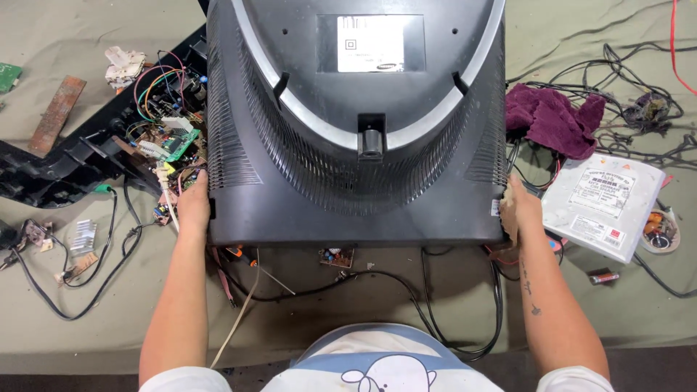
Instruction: Cleaning internal television components and the back casing with a cloth
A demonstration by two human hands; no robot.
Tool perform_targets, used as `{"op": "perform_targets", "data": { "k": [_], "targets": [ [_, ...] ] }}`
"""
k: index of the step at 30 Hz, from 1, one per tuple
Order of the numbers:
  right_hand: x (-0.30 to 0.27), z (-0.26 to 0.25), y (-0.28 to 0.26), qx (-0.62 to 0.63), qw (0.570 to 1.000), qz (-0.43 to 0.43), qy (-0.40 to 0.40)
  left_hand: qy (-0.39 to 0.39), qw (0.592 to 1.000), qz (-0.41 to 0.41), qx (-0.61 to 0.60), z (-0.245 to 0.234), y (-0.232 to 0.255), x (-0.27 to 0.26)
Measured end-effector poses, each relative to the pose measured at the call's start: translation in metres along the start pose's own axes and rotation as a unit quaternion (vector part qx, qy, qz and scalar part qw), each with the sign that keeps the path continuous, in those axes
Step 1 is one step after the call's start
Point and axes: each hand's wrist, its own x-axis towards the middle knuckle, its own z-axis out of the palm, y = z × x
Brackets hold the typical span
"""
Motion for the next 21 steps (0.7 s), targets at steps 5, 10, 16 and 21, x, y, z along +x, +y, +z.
{"op": "perform_targets", "data": {
  "k": [5,10,16,21],
  "targets": [
    [0.038,0.005,0.045,-0.091,0.994,-0.039,0.056,0.241,0.948,0.207,-0.009,-0.007,0.052,-0.038],
    [0.023,0.016,0.034,-0.052,0.988,-0.077,0.121,0.114,0.928,0.355,-0.013,-0.002,0.172,-0.096],
    [-0.034,0.008,-0.019,0.113,0.965,-0.155,0.181,0.017,0.925,0.378,0.044,0.056,0.258,-0.153],
    [-0.103,0.004,-0.169,0.171,0.927,-0.314,0.112,0.004,0.937,0.349,0.004,0.07,0.265,-0.166]
  ]
}}
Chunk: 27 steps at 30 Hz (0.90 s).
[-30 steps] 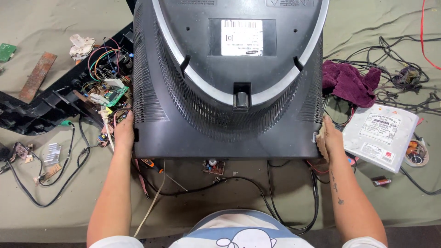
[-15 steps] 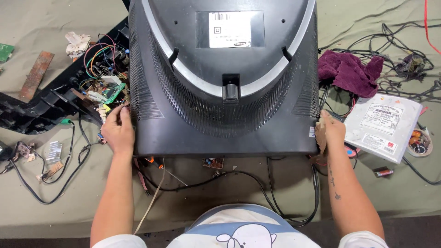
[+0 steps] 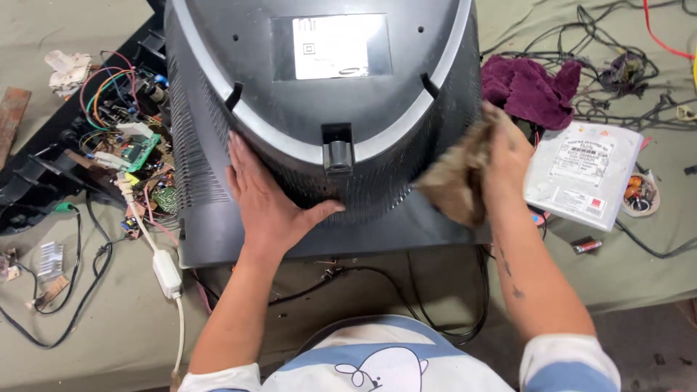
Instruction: Cleaning internal television components and the back casing with a cloth
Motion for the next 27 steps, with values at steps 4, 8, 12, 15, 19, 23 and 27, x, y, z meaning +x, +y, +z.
{"op": "perform_targets", "data": {
  "k": [4,8,12,15,19,23,27],
  "targets": [
    [0.055,0.056,-0.031,-0.06,0.966,-0.249,-0.019,0.016,0.997,0.009,0.076,0.002,0.004,0.0],
    [0.117,0.076,-0.014,-0.199,0.916,-0.317,0.141,0.027,0.99,0.015,0.141,0.005,0.008,0.002],
    [0.032,0.043,-0.026,-0.208,0.921,-0.327,0.027,0.025,0.99,0.023,0.139,0.005,0.006,0.003],
    [-0.056,0.013,-0.029,-0.303,0.915,-0.231,-0.133,0.014,0.989,0.006,0.145,0.011,0.002,0.003],
    [-0.076,-0.005,-0.04,-0.333,0.887,-0.248,-0.205,0.024,0.986,0.041,0.16,0.02,-0.009,-0.002],
    [0.018,0.011,-0.012,-0.299,0.917,-0.151,-0.216,0.017,0.985,0.027,0.172,0.022,-0.01,-0.005],
    [0.07,0.025,0.019,-0.243,0.944,-0.121,-0.185,0.015,0.985,0.031,0.171,0.021,-0.007,-0.005]
  ]
}}
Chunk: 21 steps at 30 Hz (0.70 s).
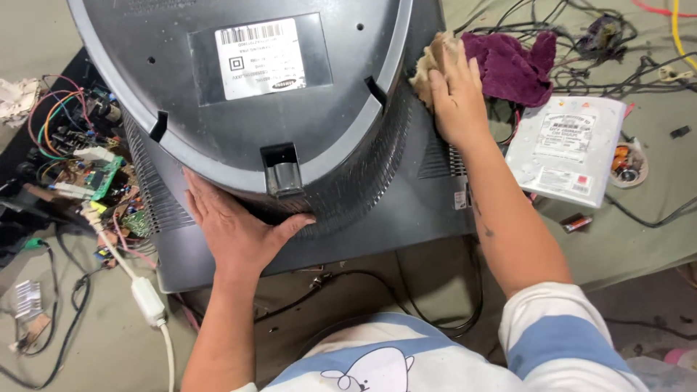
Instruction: Cleaning internal television components and the back casing with a cloth
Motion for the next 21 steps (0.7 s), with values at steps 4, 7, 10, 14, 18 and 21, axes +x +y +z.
{"op": "perform_targets", "data": {
  "k": [4,7,10,14,18,21],
  "targets": [
    [-0.072,0.007,-0.051,-0.064,0.998,-0.021,0.013,0.01,1.0,0.016,0.0,0.002,-0.002,0.002],
    [-0.132,0.008,-0.088,-0.108,0.987,-0.117,-0.001,-0.001,1.0,0.023,0.005,0.006,-0.009,-0.004],
    [-0.125,0.013,-0.082,-0.098,0.987,-0.127,-0.032,-0.005,1.0,0.02,0.005,0.004,-0.006,-0.002],
    [-0.057,0.005,-0.076,0.02,0.997,-0.068,-0.03,-0.018,1.0,-0.011,0.001,0.001,-0.006,-0.004],
    [-0.09,0.013,-0.113,0.034,0.998,-0.059,0.018,0.001,1.0,-0.008,-0.009,-0.003,-0.005,-0.002],
    [-0.125,0.018,-0.13,-0.03,0.997,-0.075,0.021,0.004,1.0,-0.009,-0.021,-0.005,-0.005,-0.001]
  ]
}}
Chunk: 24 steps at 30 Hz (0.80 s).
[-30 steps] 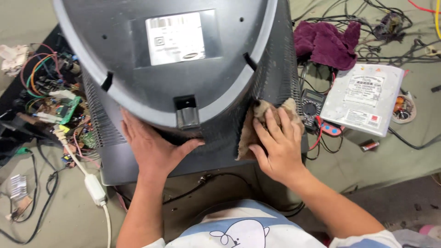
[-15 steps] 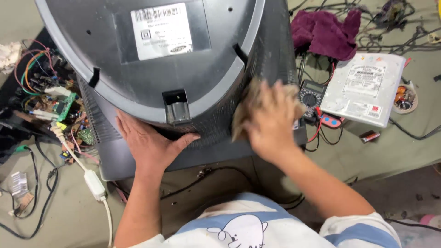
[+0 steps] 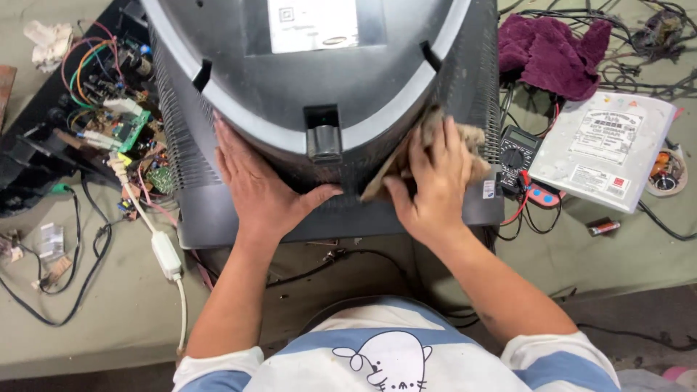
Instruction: Cleaning internal television components and the back casing with a cloth
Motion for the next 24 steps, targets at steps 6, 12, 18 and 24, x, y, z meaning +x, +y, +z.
{"op": "perform_targets", "data": {
  "k": [6,12,18,24],
  "targets": [
    [0.02,-0.013,-0.033,0.12,0.975,-0.117,0.148,0.019,1.0,-0.001,-0.015,-0.002,-0.007,-0.004],
    [0.021,-0.01,-0.062,0.185,0.959,-0.1,0.191,0.019,0.999,0.005,-0.042,-0.006,-0.012,-0.006],
    [0.006,0.011,-0.071,0.096,0.97,-0.117,0.191,0.011,0.999,-0.011,-0.039,-0.005,-0.015,-0.005],
    [0.02,-0.006,-0.097,0.14,0.956,-0.119,0.227,0.017,0.999,-0.007,-0.027,-0.006,-0.017,-0.007]
  ]
}}
